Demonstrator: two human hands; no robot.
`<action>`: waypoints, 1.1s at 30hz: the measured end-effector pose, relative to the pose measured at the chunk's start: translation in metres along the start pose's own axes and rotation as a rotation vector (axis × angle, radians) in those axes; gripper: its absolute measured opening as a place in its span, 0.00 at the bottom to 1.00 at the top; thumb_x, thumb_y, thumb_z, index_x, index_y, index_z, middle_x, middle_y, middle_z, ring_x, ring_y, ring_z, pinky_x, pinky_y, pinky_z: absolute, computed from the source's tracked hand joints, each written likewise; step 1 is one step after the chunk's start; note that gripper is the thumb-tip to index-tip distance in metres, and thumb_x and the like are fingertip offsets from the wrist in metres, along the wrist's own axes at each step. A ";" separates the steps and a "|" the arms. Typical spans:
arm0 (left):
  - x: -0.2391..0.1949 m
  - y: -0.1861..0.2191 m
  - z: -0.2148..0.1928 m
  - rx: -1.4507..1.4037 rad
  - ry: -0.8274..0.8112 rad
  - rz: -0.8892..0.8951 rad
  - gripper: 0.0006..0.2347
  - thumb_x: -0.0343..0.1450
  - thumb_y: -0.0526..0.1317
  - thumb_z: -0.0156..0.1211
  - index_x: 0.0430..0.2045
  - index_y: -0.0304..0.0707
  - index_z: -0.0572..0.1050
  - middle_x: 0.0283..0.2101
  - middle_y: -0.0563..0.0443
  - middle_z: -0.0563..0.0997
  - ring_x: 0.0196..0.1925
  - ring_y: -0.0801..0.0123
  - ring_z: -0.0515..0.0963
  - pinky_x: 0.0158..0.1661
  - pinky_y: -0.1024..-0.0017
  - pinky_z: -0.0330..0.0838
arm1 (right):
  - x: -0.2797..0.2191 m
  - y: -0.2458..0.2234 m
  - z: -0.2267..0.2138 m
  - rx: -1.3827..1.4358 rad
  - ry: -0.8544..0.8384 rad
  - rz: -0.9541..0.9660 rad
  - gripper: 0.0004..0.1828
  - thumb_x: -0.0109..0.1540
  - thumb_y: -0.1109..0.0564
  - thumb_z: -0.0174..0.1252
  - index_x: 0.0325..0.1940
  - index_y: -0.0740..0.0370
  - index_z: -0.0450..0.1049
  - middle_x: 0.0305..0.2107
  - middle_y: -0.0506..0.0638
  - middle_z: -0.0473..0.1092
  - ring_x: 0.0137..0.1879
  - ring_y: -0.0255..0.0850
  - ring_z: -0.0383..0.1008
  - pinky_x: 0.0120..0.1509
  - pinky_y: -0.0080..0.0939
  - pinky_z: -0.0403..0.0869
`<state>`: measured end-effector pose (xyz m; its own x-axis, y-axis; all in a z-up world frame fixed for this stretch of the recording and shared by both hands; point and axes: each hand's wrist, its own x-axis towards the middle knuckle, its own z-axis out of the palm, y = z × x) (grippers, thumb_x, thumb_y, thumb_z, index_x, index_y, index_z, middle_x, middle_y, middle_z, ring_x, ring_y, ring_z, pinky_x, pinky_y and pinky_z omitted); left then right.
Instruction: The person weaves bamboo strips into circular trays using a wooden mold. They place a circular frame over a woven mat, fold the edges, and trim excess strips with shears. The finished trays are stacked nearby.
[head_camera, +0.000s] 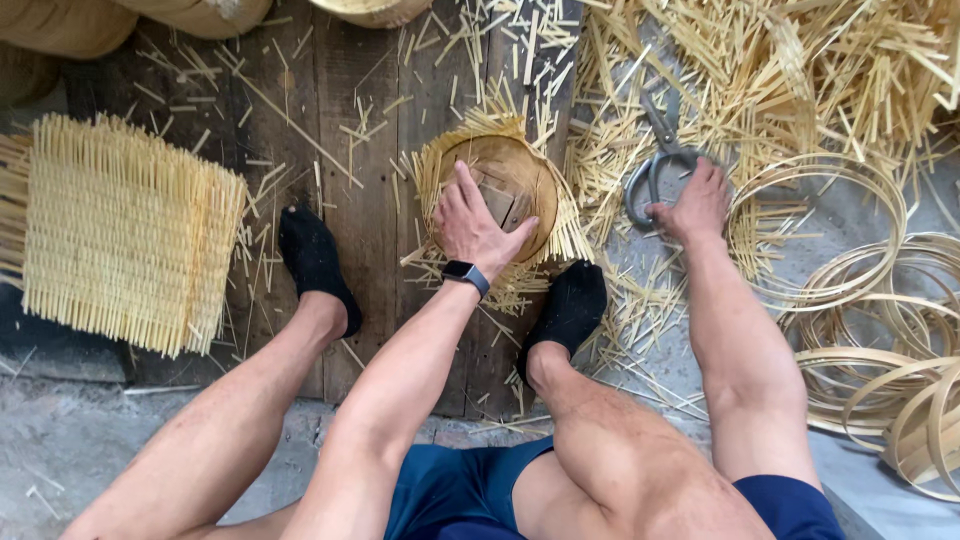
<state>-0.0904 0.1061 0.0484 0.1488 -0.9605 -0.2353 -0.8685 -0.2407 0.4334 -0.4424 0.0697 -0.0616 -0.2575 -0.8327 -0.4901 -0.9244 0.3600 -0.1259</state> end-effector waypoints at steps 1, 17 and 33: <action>0.005 0.002 -0.005 0.009 -0.005 0.010 0.58 0.56 0.61 0.77 0.72 0.28 0.43 0.58 0.33 0.66 0.58 0.45 0.68 0.63 0.46 0.59 | 0.001 -0.003 -0.002 0.069 -0.018 0.067 0.54 0.49 0.48 0.76 0.70 0.68 0.56 0.63 0.67 0.63 0.70 0.57 0.62 0.77 0.52 0.59; 0.019 -0.021 -0.003 0.117 0.050 0.182 0.58 0.51 0.58 0.77 0.72 0.38 0.44 0.49 0.39 0.67 0.50 0.48 0.70 0.53 0.49 0.64 | -0.137 -0.070 -0.051 1.055 -0.288 0.100 0.24 0.58 0.42 0.69 0.39 0.67 0.72 0.21 0.50 0.72 0.22 0.35 0.73 0.25 0.34 0.73; 0.015 -0.016 -0.005 0.051 0.054 0.185 0.59 0.49 0.53 0.78 0.72 0.40 0.42 0.56 0.36 0.66 0.58 0.44 0.67 0.60 0.48 0.58 | -0.149 -0.103 -0.058 0.282 -0.169 -0.075 0.35 0.59 0.29 0.64 0.31 0.67 0.75 0.21 0.56 0.72 0.31 0.49 0.76 0.40 0.51 0.74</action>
<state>-0.0713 0.0946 0.0425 0.0079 -0.9941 -0.1082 -0.9058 -0.0530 0.4205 -0.3248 0.1322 0.0742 -0.1197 -0.7880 -0.6040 -0.8189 0.4224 -0.3887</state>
